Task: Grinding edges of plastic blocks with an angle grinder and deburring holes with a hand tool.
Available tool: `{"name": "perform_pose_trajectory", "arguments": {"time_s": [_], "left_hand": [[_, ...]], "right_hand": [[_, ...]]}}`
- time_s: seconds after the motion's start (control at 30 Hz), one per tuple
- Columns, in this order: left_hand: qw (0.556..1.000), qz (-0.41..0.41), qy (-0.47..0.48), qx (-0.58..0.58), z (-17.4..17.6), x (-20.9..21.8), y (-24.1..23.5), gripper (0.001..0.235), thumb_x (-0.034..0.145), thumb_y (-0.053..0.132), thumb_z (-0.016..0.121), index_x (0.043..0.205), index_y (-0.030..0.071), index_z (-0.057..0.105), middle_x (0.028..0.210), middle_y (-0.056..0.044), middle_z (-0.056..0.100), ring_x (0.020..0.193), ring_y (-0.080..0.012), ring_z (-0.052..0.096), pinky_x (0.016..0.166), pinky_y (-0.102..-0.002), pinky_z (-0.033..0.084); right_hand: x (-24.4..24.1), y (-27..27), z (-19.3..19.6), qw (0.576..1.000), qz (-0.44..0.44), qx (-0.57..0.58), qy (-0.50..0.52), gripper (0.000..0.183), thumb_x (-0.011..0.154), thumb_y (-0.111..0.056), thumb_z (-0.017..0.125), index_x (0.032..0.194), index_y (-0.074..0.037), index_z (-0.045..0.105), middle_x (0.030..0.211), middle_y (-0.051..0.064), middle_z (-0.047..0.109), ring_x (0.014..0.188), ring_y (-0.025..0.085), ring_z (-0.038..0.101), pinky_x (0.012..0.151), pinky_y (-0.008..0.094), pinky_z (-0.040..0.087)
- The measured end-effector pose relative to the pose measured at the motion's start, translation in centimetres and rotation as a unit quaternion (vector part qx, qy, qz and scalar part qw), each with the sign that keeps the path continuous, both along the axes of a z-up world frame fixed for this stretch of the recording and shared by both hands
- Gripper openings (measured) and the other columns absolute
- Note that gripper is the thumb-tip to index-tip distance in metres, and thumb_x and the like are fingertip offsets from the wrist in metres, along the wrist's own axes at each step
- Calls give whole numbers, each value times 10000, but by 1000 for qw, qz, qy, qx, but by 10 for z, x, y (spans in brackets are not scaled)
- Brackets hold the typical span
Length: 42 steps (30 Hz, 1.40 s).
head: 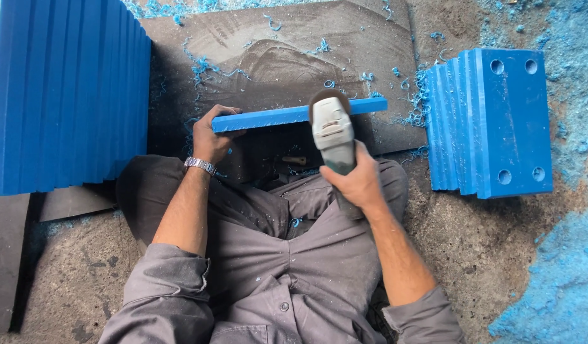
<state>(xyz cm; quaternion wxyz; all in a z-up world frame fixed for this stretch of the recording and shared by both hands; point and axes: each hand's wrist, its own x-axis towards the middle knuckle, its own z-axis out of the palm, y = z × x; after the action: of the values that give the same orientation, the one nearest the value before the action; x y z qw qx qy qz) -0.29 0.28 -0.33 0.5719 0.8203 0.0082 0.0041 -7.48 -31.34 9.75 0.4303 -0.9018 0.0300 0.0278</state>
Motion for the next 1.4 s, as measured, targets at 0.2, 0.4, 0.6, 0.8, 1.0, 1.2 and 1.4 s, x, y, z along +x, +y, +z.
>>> {"name": "perform_pose_trajectory", "arguments": {"time_s": [0.2, 0.4, 0.6, 0.8, 1.0, 1.2, 1.4], "left_hand": [[1000, 1, -3, 10, -2, 1, -1, 376, 745, 29, 881, 1063, 103, 695, 1210, -50, 754, 1150, -205, 713, 973, -359, 583], [1000, 9, 25, 5, 5, 5, -3, 396, 739, 33, 879, 1081, 114, 696, 1205, -42, 757, 1136, -194, 711, 968, -356, 577], [999, -43, 6, -14, -10, 12, 0, 388, 741, 27, 871, 1072, 101, 683, 1238, -46, 752, 1161, -205, 712, 984, -354, 572], [997, -80, 1, 0, -1, 8, -37, 334, 794, 111, 848, 1089, 114, 690, 1242, -33, 756, 1173, -219, 719, 984, -350, 564], [998, -61, -20, 18, 6, 8, -44, 360, 796, 94, 831, 1123, 127, 683, 1236, -49, 745, 1151, -252, 708, 955, -371, 561], [998, -55, -20, 36, 5, 12, -43, 380, 815, 85, 814, 1164, 158, 684, 1211, -52, 753, 1121, -255, 727, 925, -382, 580], [997, -43, -11, 69, 8, 13, -44, 412, 823, 90, 794, 1209, 174, 679, 1175, -70, 751, 1084, -280, 722, 886, -393, 575]], "right_hand": [[1, -6, -5, 999, 28, 32, 9, 703, 728, -306, 893, 1267, 35, 598, 1125, 161, 729, 1014, 236, 715, 897, 376, 565], [-3, -83, -9, 982, -178, -33, 43, 607, 760, -336, 915, 1201, 9, 678, 1094, 133, 746, 980, 225, 719, 879, 372, 563], [-18, -115, 2, 926, -210, 314, -10, 553, 835, -185, 842, 1279, 8, 574, 1021, 69, 667, 841, 175, 686, 731, 331, 620], [-30, -106, 19, 947, -193, 254, 23, 478, 866, -169, 825, 1229, 26, 581, 942, 108, 684, 758, 185, 710, 656, 316, 592], [-28, -106, 2, 960, -211, 186, 21, 516, 819, -240, 864, 1210, 15, 645, 982, 110, 704, 797, 173, 704, 703, 300, 571], [-19, -98, -6, 979, -192, 73, -8, 603, 803, -332, 888, 1248, 11, 669, 1090, 73, 717, 970, 147, 659, 843, 297, 530], [-11, -33, 6, 993, -108, -9, 45, 633, 772, -350, 878, 1235, 17, 653, 1121, 135, 745, 1014, 189, 705, 904, 338, 548]]}}
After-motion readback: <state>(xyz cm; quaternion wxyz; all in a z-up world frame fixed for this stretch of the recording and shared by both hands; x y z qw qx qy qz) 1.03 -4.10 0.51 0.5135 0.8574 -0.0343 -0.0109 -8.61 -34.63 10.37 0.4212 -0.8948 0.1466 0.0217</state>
